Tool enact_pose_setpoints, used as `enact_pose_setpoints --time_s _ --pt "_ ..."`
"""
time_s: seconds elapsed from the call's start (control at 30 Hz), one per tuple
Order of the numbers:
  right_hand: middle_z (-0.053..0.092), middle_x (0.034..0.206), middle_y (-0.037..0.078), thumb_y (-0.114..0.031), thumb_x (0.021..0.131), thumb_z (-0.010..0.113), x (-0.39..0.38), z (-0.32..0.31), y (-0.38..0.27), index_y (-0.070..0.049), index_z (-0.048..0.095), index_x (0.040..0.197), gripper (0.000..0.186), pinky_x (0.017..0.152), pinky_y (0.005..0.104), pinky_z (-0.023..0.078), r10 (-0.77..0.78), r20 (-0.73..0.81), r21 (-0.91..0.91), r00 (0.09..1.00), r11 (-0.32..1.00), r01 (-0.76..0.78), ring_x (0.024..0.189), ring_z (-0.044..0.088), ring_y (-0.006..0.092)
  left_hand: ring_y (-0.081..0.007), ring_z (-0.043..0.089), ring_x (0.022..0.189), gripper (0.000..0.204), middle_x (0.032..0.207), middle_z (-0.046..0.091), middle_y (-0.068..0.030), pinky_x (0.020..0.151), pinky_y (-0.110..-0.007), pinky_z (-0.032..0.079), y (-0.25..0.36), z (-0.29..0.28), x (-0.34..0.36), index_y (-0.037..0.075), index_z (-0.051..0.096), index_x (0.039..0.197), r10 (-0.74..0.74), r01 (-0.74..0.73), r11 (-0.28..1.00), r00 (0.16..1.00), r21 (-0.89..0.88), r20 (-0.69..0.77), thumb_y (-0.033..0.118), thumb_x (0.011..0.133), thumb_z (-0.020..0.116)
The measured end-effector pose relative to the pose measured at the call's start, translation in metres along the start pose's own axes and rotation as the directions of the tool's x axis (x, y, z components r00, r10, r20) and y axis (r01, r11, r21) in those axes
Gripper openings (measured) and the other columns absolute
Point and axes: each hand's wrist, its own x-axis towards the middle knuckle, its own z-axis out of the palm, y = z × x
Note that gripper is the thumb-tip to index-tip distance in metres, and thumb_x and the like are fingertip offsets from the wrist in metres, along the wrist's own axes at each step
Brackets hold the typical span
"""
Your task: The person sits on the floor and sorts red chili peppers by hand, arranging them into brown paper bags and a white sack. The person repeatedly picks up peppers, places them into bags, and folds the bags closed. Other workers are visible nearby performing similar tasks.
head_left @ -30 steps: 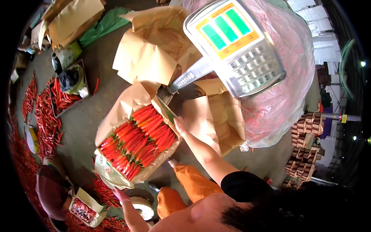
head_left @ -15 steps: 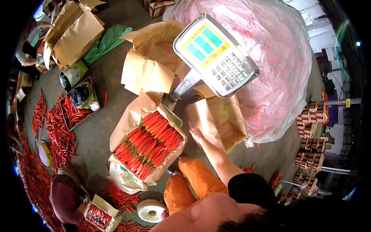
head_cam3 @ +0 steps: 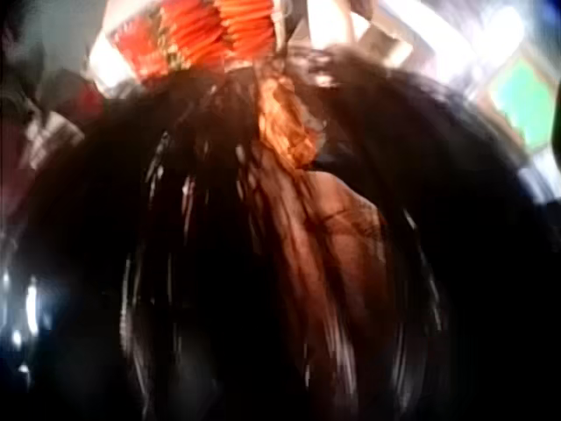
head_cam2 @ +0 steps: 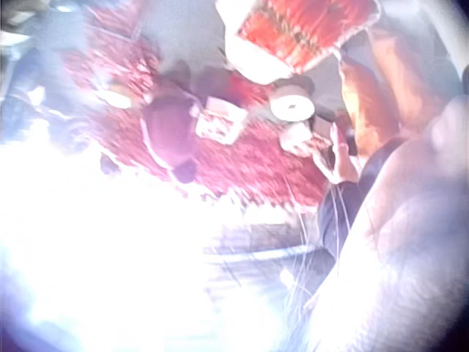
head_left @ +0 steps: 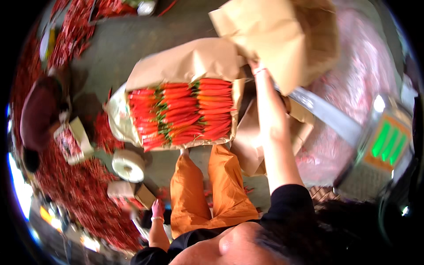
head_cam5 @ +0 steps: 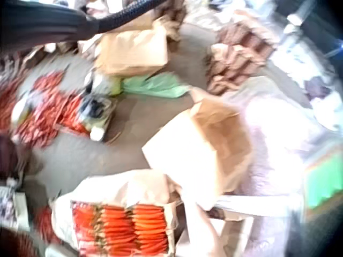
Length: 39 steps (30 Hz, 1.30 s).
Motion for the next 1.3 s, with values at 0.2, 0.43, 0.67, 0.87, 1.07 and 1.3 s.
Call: enact_pose_setpoints --time_s 0.2,0.43,0.67,0.87,1.07,1.3 --pt "0.055 0.115 0.013 0.005 0.083 0.058 -0.018 0.066 -0.024 0.001 0.050 0.117 0.034 0.088 0.0434 0.059 -0.031 -0.061 0.089 0.998 0.995 0.036 0.102 0.058 0.0317 -0.0071 0.052 0.068 0.022 0.079 0.060 0.0040 0.060 -0.023 0.042 -0.098 0.046 -0.039 0.005 0.067 0.103 0.033 -0.019 0.991 0.994 0.133 -0.102 0.023 0.097 0.056" --pt "0.049 0.135 0.021 -0.023 0.082 0.074 -0.045 0.091 -0.086 0.000 0.036 0.142 0.074 0.098 0.0485 0.049 0.049 -0.234 -0.550 0.971 0.817 -0.173 0.124 0.050 0.0343 -0.0085 0.054 0.079 0.028 0.092 0.062 0.0008 0.069 -0.023 0.044 -0.099 0.060 -0.022 0.002 0.064 0.111 0.105 -0.077 0.974 0.987 -0.211 0.125 0.025 0.097 0.056" --pt "0.062 0.093 0.009 0.000 0.076 0.068 -0.325 0.140 0.029 -0.006 0.064 0.101 0.025 0.078 0.0341 0.049 -0.066 0.947 -0.306 0.314 0.110 0.946 0.084 0.060 0.0225 -0.0105 0.056 0.102 0.035 0.114 0.062 -0.0053 0.091 -0.025 0.044 0.052 0.213 -0.051 -0.004 0.055 0.128 0.426 -0.440 0.896 0.890 0.058 0.163 0.017 0.099 0.054" --pt "0.054 0.089 0.008 -0.009 0.068 0.073 -0.356 0.158 0.123 -0.010 0.058 0.091 0.027 0.078 0.0433 0.045 0.100 0.978 -0.148 0.181 -0.270 0.951 0.090 0.053 0.0295 -0.0113 0.053 0.112 0.035 0.121 0.060 -0.0052 0.098 -0.026 0.042 0.143 0.326 -0.065 -0.005 0.052 0.131 0.536 -0.407 0.843 0.676 -0.351 0.505 0.010 0.099 0.052" --pt "0.053 0.082 0.010 -0.002 0.068 0.066 -0.409 0.150 0.114 -0.007 0.051 0.089 0.026 0.072 0.0425 0.045 0.186 0.976 -0.092 0.113 -0.118 0.989 0.080 0.055 0.0314 -0.0134 0.056 0.112 0.039 0.119 0.060 -0.0060 0.096 -0.026 0.044 0.155 0.361 -0.037 -0.004 0.049 0.134 0.665 -0.438 0.730 0.632 -0.524 0.397 0.017 0.101 0.052" --pt "0.051 0.095 0.011 -0.009 0.067 0.074 -0.436 0.113 0.160 -0.008 0.054 0.104 0.042 0.072 0.0413 0.051 0.390 0.898 -0.039 0.201 -0.385 0.922 0.088 0.059 0.0296 -0.0105 0.058 0.100 0.036 0.111 0.061 -0.0036 0.087 -0.025 0.046 0.157 0.376 -0.015 0.000 0.050 0.132 0.685 -0.322 0.630 0.660 -0.707 0.310 0.019 0.101 0.051"
